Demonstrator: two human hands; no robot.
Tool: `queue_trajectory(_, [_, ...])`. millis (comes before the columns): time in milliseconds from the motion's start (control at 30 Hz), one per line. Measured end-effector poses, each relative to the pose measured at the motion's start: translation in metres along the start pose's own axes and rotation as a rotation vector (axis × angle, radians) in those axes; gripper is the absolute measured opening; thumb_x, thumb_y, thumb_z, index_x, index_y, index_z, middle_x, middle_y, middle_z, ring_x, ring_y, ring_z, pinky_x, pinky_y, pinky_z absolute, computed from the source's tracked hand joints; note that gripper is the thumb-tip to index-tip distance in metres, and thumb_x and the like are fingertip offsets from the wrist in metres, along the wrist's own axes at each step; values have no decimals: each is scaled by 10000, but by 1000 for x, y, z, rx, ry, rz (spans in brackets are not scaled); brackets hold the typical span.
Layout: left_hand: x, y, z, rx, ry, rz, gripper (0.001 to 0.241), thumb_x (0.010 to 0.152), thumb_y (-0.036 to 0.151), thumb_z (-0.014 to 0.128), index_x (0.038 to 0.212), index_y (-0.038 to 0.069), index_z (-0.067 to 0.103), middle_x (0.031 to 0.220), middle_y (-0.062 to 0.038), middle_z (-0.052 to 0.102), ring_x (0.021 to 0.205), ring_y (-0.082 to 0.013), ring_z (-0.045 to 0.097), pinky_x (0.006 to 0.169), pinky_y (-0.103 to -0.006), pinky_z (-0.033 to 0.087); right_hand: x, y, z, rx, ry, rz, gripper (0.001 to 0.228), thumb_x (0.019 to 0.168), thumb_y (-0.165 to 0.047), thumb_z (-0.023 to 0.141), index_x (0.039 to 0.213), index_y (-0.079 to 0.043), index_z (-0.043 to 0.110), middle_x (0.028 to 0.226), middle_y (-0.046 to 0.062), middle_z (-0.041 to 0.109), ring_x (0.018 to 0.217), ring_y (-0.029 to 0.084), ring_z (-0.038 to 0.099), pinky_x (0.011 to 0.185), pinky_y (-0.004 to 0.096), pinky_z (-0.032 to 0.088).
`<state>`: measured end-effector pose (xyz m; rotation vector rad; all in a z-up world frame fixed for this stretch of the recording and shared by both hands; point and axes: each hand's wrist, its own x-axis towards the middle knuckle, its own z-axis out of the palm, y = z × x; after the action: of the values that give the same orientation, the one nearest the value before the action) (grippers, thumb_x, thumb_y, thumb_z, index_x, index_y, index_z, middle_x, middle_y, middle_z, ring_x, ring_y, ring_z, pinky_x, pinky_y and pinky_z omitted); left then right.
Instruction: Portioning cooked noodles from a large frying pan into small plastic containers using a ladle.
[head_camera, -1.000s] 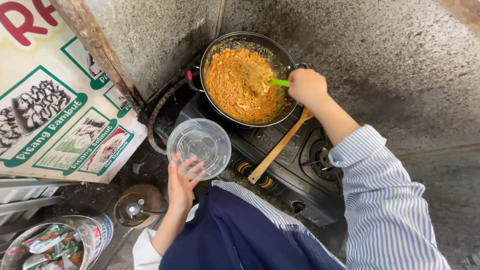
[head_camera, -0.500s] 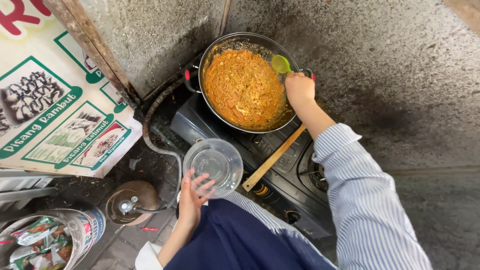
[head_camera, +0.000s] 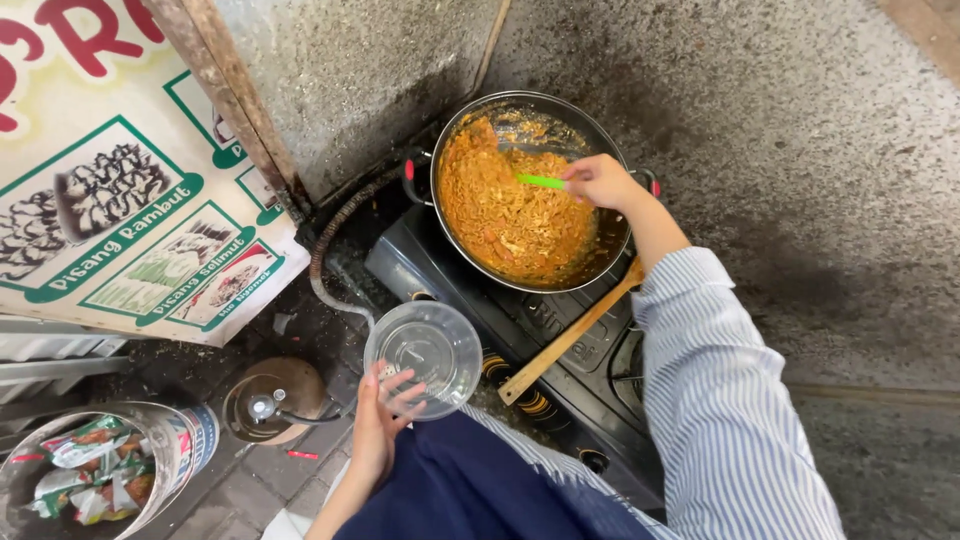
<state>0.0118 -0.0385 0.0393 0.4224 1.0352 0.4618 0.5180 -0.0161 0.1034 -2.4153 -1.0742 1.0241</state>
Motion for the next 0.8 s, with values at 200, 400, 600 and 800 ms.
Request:
queue_trajectory(200, [12,2,6,18,-47,-25,652,938,484,420,1490,139,395,1238,-181,649,1054,-357,679,864,-489,562,-86,-12,-15,-486,2,34,214,1016,-274,642,1178,-226,775,933,-18,769,598,152,560,570,331,444])
queue_trajectory(400, [36,-11,0,93,-262,7,689,1022,498,369,1580,116,235,1357,-301,552,1188,-494,616,923,-599,542,-128,30,-26,-1099,346,11,193,1038,-348,576,1096,-281,747,878,35,749,874,237,772,818,397,610])
queue_trajectory(600, [32,0,10,125,-296,29,676,1032,464,368,1576,79,254,1337,-295,574,1156,-468,646,902,-584,553,-58,74,25,-949,488,211,238,919,-235,598,1083,-150,747,859,97,734,803,354,767,707,465,611])
queue_trajectory(800, [43,1,-6,90,-275,41,661,1033,471,360,1559,83,265,1354,-295,560,1178,-466,630,925,-589,539,-23,57,78,-128,500,202,200,858,-352,752,1013,-228,775,838,80,761,862,298,759,796,457,598])
